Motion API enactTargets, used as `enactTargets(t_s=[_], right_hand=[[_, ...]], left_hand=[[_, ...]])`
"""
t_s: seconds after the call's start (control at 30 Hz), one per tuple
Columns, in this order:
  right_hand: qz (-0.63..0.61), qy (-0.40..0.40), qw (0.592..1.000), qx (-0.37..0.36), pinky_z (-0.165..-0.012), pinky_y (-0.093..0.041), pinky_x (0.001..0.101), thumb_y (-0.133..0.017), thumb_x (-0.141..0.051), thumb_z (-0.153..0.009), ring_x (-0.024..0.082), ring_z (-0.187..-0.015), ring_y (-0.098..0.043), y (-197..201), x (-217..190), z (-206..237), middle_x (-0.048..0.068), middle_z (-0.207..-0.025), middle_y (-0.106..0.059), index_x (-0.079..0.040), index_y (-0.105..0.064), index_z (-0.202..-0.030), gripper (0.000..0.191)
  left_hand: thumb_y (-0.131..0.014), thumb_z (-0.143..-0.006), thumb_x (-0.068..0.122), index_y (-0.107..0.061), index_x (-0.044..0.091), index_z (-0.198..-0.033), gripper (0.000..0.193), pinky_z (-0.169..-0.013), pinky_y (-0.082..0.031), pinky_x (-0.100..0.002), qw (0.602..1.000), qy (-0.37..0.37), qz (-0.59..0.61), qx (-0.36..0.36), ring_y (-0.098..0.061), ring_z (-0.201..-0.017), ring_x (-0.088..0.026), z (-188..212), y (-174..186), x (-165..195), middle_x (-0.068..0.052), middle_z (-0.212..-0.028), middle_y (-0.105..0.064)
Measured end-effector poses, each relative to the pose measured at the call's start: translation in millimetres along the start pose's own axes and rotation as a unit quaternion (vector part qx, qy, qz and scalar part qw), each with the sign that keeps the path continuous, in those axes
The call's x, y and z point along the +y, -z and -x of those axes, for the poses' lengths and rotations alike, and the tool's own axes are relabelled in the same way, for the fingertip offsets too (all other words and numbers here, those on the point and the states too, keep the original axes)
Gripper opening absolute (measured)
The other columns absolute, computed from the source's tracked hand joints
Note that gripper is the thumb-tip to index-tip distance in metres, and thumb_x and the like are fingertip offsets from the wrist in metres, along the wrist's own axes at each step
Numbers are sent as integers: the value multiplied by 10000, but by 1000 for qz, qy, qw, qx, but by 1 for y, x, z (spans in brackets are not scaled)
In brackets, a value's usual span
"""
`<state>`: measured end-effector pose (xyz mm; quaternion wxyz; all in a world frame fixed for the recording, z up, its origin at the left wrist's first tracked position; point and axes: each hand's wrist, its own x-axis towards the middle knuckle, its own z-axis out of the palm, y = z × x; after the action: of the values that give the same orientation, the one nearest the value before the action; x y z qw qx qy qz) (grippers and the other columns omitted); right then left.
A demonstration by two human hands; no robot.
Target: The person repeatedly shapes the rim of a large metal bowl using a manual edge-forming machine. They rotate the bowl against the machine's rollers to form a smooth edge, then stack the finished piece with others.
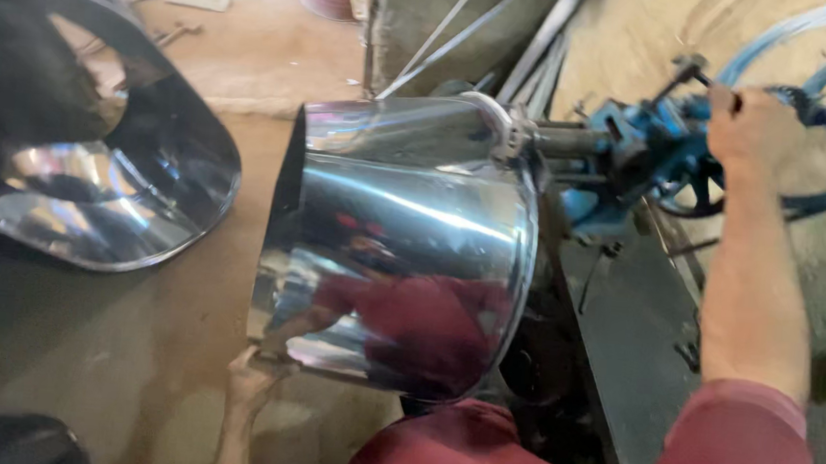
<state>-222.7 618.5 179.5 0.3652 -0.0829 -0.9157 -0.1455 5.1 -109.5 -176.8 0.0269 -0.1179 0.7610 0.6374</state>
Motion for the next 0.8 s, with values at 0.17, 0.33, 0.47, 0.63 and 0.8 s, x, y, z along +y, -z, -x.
enactTargets(t_s=[0.17, 0.33, 0.47, 0.63, 0.8], right_hand=[[-55, -35, 998, -18, -690, -526, 541, -635, -495, -1091, 457, -773, -673, 12, -11, 5, 209, -845, -707, -64, -746, -860, 502], [-132, 27, 989, -64, -703, -535, 518, -664, -510, -1100, 431, -800, -679, 25, 5, -6, 205, -892, -713, -76, -811, -990, 471], [-529, -106, 827, -157, -845, -529, 444, -665, -570, -1065, 298, -941, -677, -6, 37, -10, 120, -1018, -728, -5, -759, -1172, 583], [-874, -211, 426, 98, -1163, -575, 448, -601, -570, -1035, 298, -1004, -749, -20, 17, 12, 180, -976, -780, 18, -753, -969, 611], [-588, -234, 687, 357, -1047, -518, 436, -612, -571, -970, 202, -867, -718, 9, -137, 8, 87, -780, -760, -69, -780, -822, 550]], left_hand=[[-911, -651, 67, -739, 3, -957, 357, -748, -577, -336, 995, -56, 51, 64, -714, -808, -180, 23, -12, 21, -93, -893, -762], [-884, -705, 32, -738, -18, -955, 294, -813, -575, -318, 994, -64, 57, 67, -736, -856, -182, 28, -20, 28, -111, -908, -790], [-887, -698, 61, -733, -10, -971, 322, -836, -562, -316, 994, -58, 56, 79, -732, -877, -184, 25, -36, 39, -110, -930, -788], [-885, -736, 54, -754, -15, -964, 272, -876, -550, -316, 996, -47, 11, 79, -735, -893, -188, 13, -47, 63, -117, -930, -795], [-839, -723, -6, -762, -13, -927, 218, -828, -595, -317, 994, -56, 53, 83, -764, -837, -183, -13, -64, 84, -124, -896, -801]])
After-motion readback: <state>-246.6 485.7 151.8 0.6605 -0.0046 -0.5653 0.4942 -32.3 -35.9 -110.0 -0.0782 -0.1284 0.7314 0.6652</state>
